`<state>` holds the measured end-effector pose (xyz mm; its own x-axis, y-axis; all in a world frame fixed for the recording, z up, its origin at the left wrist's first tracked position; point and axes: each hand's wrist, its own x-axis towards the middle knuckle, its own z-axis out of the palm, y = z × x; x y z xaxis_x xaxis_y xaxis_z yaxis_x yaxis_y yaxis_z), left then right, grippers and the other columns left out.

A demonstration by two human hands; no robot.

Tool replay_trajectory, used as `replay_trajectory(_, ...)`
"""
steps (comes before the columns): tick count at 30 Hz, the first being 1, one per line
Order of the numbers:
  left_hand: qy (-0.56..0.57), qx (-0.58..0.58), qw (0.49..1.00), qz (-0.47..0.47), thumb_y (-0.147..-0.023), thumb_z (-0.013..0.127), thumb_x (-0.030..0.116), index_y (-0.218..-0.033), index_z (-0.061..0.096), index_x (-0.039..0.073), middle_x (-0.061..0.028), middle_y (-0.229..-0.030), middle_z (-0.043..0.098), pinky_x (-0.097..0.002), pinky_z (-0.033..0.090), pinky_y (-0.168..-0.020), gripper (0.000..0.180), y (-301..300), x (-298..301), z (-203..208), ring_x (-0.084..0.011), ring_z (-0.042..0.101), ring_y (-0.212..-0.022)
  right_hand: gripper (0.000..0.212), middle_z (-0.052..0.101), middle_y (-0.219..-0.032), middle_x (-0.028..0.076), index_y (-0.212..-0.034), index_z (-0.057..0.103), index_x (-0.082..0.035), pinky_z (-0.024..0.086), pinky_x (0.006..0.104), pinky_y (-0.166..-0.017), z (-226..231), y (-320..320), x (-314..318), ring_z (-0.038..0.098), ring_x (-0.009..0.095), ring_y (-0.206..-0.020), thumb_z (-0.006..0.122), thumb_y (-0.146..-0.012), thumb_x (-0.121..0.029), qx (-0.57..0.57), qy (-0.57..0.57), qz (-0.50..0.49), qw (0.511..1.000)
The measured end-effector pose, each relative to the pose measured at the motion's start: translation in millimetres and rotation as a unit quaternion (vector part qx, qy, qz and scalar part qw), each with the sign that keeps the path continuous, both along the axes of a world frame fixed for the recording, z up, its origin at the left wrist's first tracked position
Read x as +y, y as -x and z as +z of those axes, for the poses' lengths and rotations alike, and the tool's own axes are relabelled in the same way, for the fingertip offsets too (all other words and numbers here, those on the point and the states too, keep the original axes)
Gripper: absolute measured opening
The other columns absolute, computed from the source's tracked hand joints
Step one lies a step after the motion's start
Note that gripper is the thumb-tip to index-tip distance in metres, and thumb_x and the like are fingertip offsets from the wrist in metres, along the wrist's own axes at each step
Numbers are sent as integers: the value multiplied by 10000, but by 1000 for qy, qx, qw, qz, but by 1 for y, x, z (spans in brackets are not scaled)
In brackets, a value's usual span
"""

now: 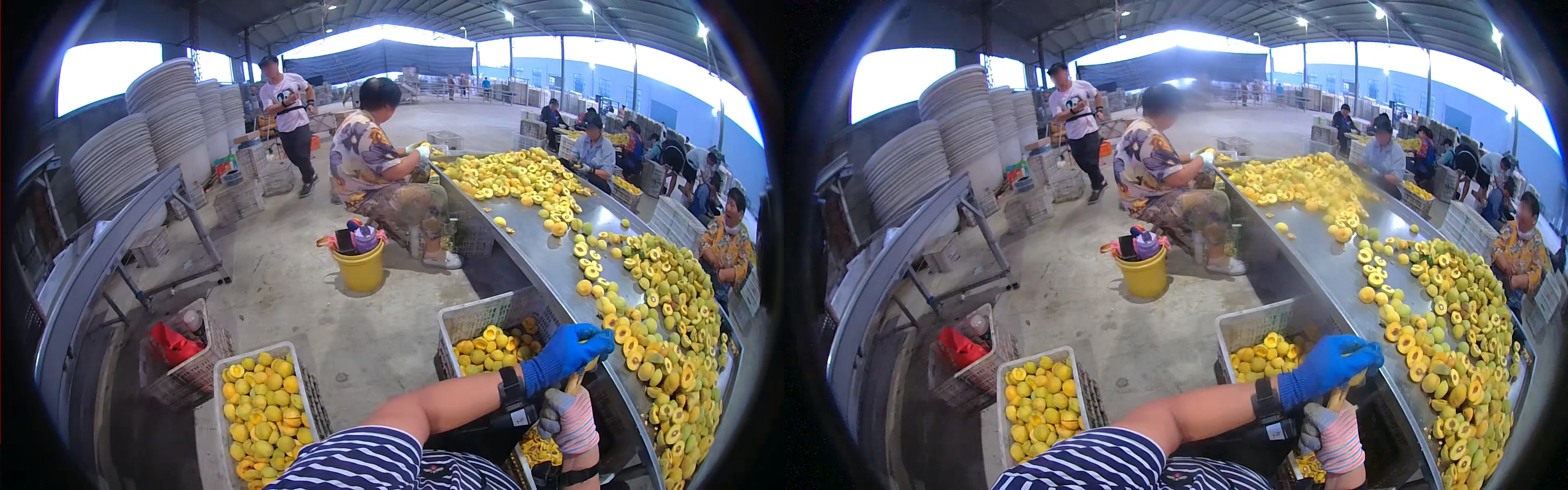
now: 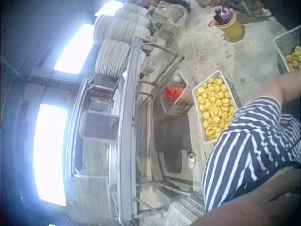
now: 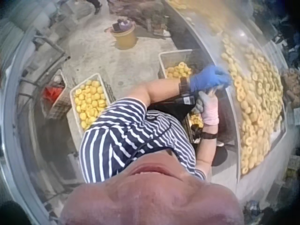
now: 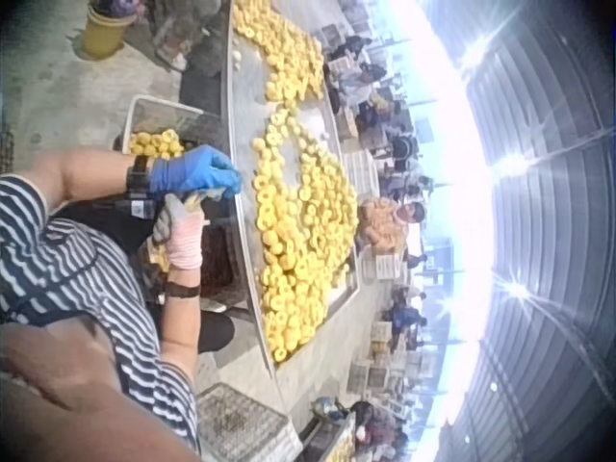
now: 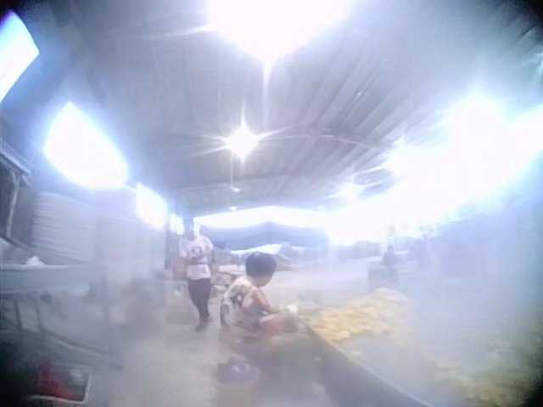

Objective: The person pits peaches by hand using a pitter tool, removing the core from each fruit half and placing the cores into a central bin.

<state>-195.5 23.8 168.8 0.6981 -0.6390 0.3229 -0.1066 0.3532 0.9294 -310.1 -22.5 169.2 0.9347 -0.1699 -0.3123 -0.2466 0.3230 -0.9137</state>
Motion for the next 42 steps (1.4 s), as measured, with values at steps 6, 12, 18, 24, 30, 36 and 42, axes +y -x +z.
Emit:
replay_trajectory(6,-51,-49,988,-136,-852,657,243,-848,710,2,-53,-752,684,-269,503,-692,246,-1,28,30,-97,617,-709,162,376,-499,8,-809,474,-94,312,286,-349,0,15,4,352,130,-330,632,-805,-128,-10,-56,55,997)
replay_trajectory(12,-85,-88,960,-250,-874,633,215,-835,704,-19,-79,-750,687,-278,513,-684,248,3,22,33,-128,627,-694,204,378,-493,-9,-740,465,-118,297,268,-350,-17,27,-6,364,110,-340,651,-803,-174,-38,-86,80,992)
replay_trajectory(18,-127,-87,936,-317,-853,681,223,-865,715,-1,-64,-801,692,-283,515,-733,227,-3,-9,10,-119,629,-752,197,416,-516,-30,-734,515,-115,291,243,-377,-32,38,-24,373,91,-382,638,-848,-217,-56,-63,78,993)
replay_trajectory(24,-101,29,887,-450,-927,570,288,-871,675,-51,-134,-822,680,-323,526,-715,360,15,-78,-21,-205,648,-748,140,412,-514,-25,-812,536,-87,320,247,-359,-46,65,-71,383,77,-368,665,-815,-144,15,-162,46,986)
replay_trajectory(30,-44,247,843,-476,-978,435,464,-1070,618,-57,-203,-953,677,-380,553,-762,560,30,-138,-76,-301,676,-825,147,443,-537,-28,-817,557,-89,283,229,-365,-67,101,-118,383,67,-389,685,-802,-160,13,-182,-15,983)
replay_trajectory(36,-103,352,856,-365,-1003,409,450,-1137,582,-55,-189,-1004,670,-383,566,-789,550,32,-175,-132,-287,677,-866,236,559,-596,63,-824,582,-29,413,300,-453,-116,123,-175,540,190,-490,688,-782,-236,212,181,-85,957)
replay_trajectory(42,-225,324,867,-304,-1005,429,413,-1148,597,-26,-165,-1032,671,-361,576,-771,491,29,-181,-167,-231,674,-896,492,653,-907,256,-990,623,12,482,433,-798,-126,126,-203,616,418,-899,686,-734,-403,271,438,16,857)
